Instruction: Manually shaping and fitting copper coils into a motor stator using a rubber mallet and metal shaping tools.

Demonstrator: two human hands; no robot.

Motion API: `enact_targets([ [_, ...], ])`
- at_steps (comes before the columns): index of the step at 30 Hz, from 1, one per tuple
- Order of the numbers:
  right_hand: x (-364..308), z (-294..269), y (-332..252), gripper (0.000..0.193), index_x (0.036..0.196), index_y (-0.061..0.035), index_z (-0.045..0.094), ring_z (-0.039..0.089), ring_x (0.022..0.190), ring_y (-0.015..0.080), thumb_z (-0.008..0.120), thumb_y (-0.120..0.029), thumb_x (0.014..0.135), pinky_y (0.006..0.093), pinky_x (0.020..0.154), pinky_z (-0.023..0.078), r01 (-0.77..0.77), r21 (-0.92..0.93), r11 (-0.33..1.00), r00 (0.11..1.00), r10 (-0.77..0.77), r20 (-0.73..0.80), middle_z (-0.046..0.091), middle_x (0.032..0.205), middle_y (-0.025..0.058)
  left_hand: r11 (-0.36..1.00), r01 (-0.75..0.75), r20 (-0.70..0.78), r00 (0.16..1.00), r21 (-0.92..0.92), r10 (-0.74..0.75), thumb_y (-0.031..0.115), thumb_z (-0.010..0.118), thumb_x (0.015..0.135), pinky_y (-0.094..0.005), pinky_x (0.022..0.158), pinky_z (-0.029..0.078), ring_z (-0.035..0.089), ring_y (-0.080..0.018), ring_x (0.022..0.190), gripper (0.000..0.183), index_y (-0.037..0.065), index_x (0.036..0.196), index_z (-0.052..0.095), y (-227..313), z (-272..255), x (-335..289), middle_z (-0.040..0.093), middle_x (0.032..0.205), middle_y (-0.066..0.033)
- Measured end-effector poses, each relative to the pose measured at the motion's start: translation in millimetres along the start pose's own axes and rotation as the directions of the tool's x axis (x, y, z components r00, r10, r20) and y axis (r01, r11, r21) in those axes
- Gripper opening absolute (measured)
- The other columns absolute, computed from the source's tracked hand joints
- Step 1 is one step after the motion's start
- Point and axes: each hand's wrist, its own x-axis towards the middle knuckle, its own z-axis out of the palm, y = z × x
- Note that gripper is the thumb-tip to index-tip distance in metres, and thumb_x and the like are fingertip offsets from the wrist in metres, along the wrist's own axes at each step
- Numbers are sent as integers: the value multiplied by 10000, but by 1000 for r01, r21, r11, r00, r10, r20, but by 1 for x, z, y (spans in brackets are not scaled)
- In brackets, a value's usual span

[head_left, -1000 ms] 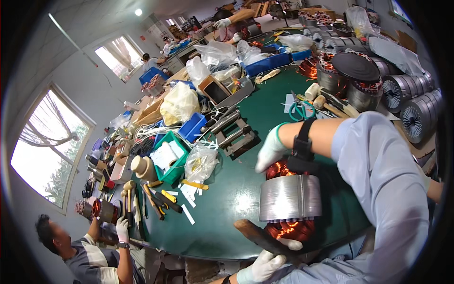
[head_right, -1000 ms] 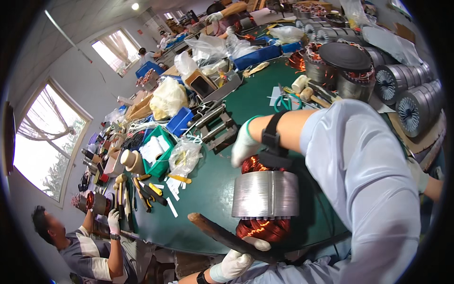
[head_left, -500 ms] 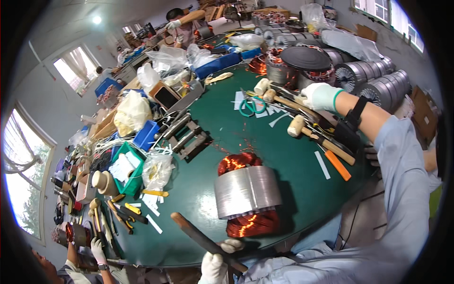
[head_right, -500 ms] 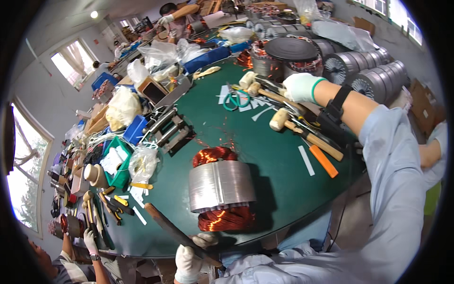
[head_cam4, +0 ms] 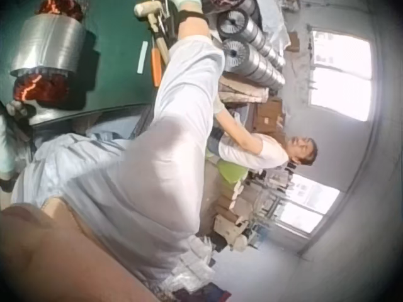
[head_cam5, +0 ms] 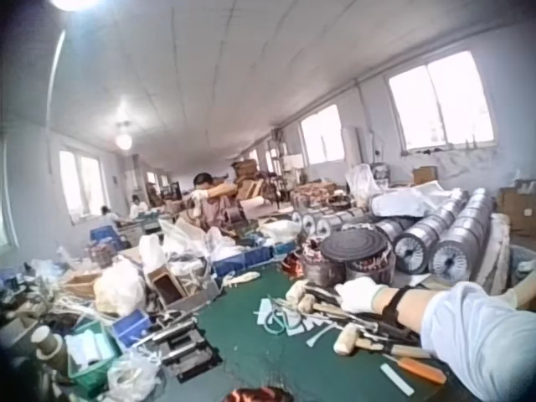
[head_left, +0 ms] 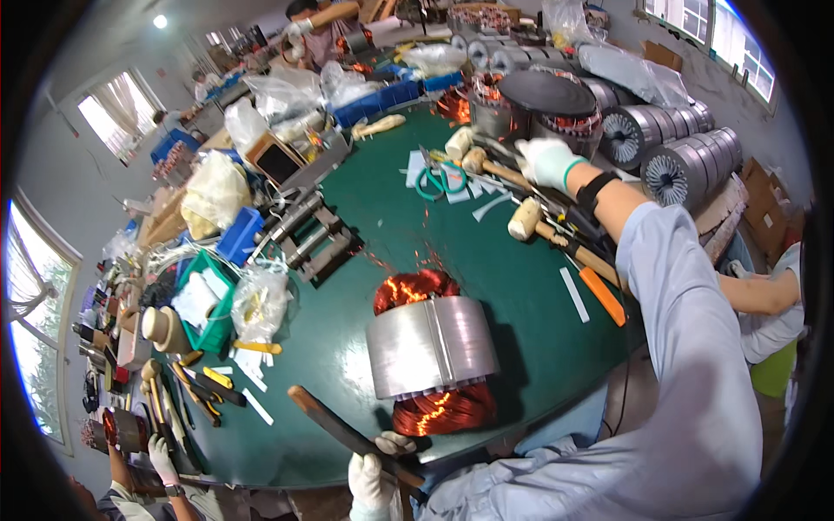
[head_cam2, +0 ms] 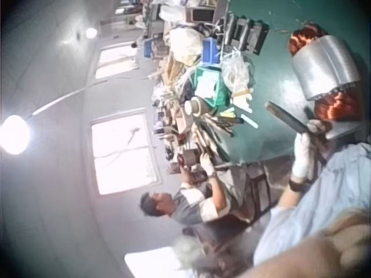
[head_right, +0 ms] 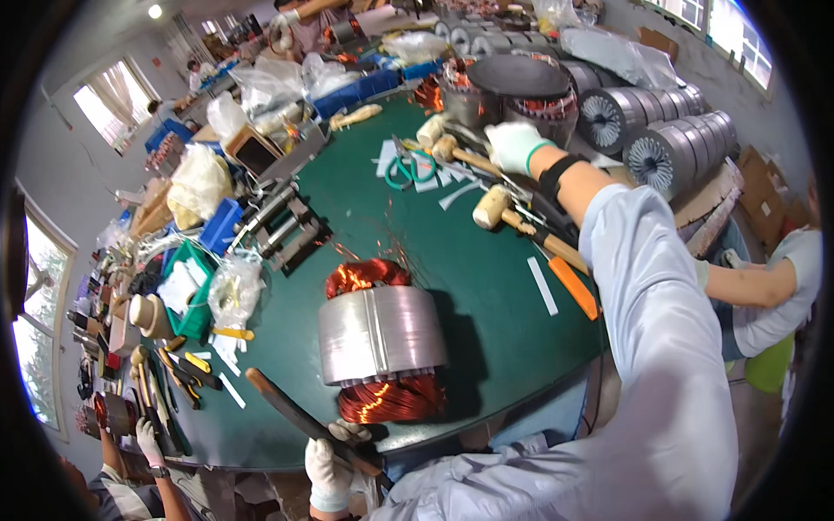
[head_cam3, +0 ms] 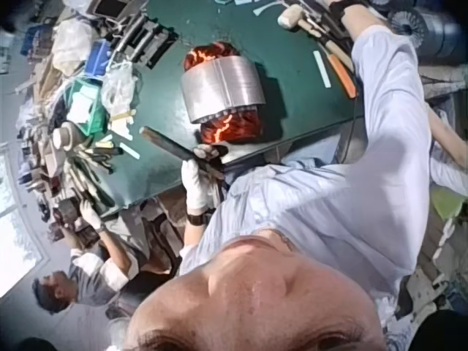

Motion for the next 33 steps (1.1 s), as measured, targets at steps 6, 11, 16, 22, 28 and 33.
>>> enact_targets([
  [6, 6, 5, -22, 358, 1161, -69, 655, 680, 1023, 391, 569, -325, 926, 481, 882, 531, 117, 235, 965, 993, -109, -47, 705, 1086, 213, 961, 169, 102, 983, -221, -149, 409, 610, 1012, -429, 1001, 458, 570, -249, 1123, 410, 27, 1159, 585, 4, -6, 0, 587, 1194, -121],
  [11, 53, 15, -3, 243, 1025, -12, 754, 701, 998, 404, 578, -119, 895, 446, 846, 568, 12, 6, 1000, 1000, -12, 29, 717, 1050, 244, 966, 176, 81, 983, -188, -163, 359, 592, 1024, -439, 988, 468, 593, -280, 1085, 344, 26, 1111, 588, 8, -3, 5, 591, 1165, -140],
  [16, 50, 43, -7, 268, 1060, -10, 754, 706, 1020, 387, 580, -105, 880, 455, 891, 566, -106, -51, 993, 983, 112, 143, 719, 1100, 228, 977, 165, 16, 986, -136, -164, 375, 605, 1015, -427, 992, 474, 611, -272, 1091, 354, 32, 1106, 598, 8, 1, 4, 598, 1172, -132],
  [22, 42, -16, -28, 451, 1023, -21, 772, 726, 975, 352, 675, -361, 743, 412, 870, 575, -126, -65, 990, 987, 132, 91, 739, 1049, 213, 962, 221, 20, 975, -159, -220, 362, 651, 993, -436, 1009, 468, 623, -264, 1091, 348, 34, 1101, 605, 10, -1, -4, 603, 1177, -125],
  [28, 29, -45, 31, 255, 833, -13, 706, 657, 735, 326, 669, -262, 793, 430, 694, 517, 619, -222, 754, 744, -653, -144, 695, 816, 174, 987, 95, 89, 992, -131, -84, 462, 732, 923, -388, 865, 524, 635, -216, 944, 556, -1, 1179, 560, -9, -13, 8, 617, 1103, -141],
  [33, -137, -161, -40, 318, 1086, -48, 655, 616, 755, 98, 526, -338, 1066, 221, 717, 504, 261, 915, 306, 958, 31, -284, 691, 944, 21, 986, 103, -5, 995, 132, -103, 397, 723, 935, -246, 507, 411, 519, -96, 580, 500, -33, 1145, 577, 14, -10, -45, 587, 744, -34],
])
